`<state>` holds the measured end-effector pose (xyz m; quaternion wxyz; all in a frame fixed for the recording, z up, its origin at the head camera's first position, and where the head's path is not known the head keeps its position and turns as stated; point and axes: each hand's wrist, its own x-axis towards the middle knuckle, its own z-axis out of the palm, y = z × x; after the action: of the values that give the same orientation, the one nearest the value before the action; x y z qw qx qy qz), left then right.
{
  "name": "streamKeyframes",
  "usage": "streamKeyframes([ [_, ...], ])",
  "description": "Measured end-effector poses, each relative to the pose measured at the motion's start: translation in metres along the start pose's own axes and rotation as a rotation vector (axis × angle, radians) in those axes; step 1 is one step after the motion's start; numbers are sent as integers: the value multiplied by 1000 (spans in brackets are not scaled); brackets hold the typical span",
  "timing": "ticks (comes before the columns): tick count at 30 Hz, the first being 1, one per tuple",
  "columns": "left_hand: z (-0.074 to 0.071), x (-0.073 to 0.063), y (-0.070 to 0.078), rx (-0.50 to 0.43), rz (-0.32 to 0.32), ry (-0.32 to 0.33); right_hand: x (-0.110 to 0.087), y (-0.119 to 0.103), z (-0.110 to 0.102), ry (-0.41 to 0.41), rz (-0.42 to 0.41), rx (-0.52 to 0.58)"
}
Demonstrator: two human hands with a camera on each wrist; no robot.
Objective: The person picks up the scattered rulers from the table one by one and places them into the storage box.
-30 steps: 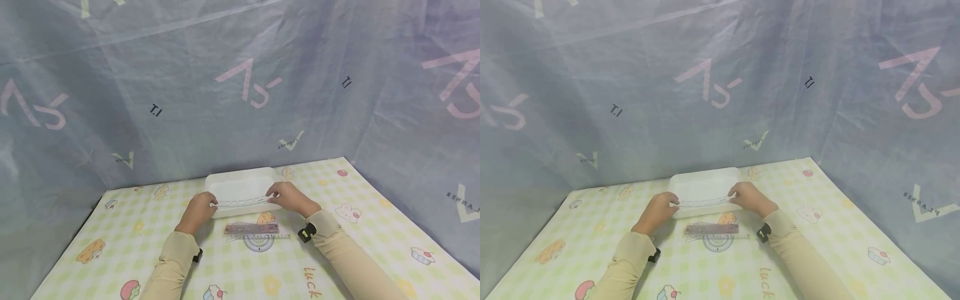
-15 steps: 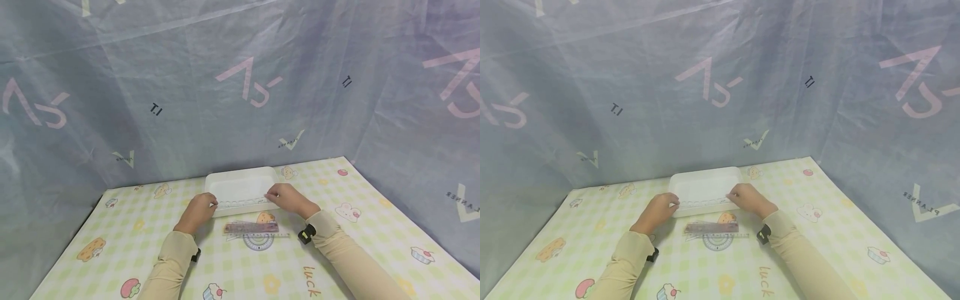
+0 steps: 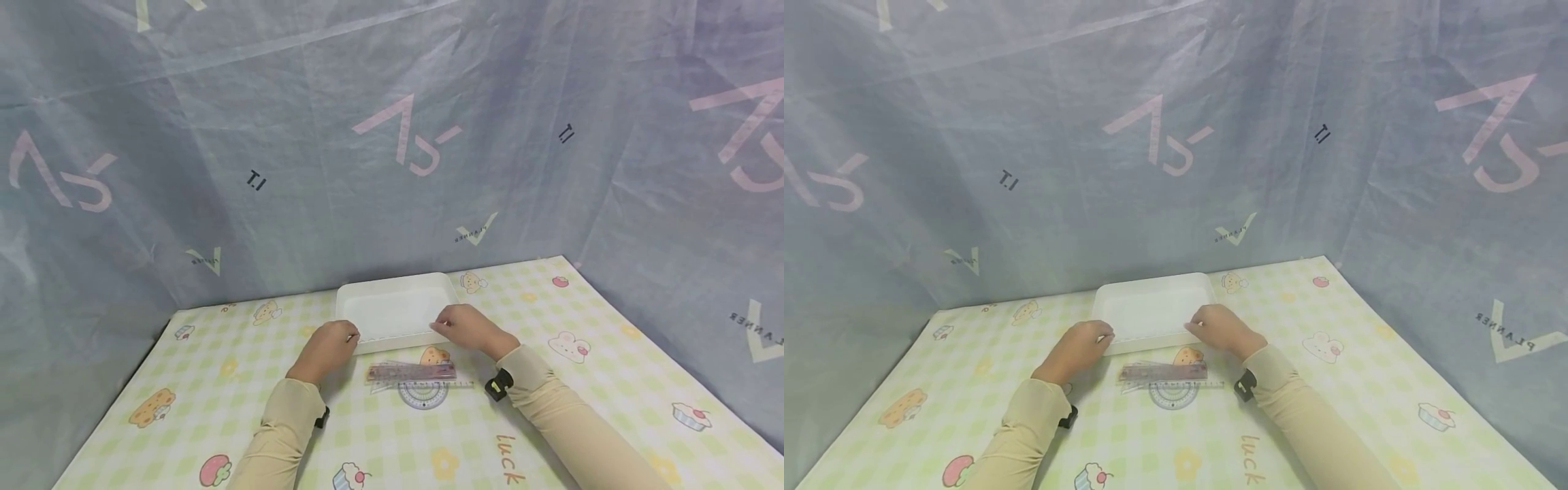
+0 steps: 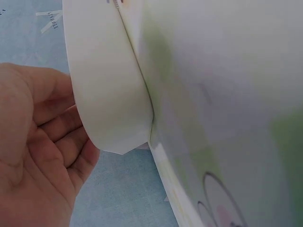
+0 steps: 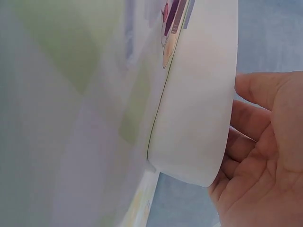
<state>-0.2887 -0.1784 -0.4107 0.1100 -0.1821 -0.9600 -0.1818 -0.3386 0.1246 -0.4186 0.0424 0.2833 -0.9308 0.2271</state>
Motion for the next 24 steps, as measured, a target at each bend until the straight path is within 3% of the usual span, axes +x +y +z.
streamKeyframes([
  [4,2,0,-1,2,0,3,-1,0,2,1,18,10],
  [16,4,-1,-4,-8,12,17,-3,-1,-3,-11,-32,46],
  [24,4,-2,-3,-13,-4,5,-6,-1,-7,-14,15,139],
])
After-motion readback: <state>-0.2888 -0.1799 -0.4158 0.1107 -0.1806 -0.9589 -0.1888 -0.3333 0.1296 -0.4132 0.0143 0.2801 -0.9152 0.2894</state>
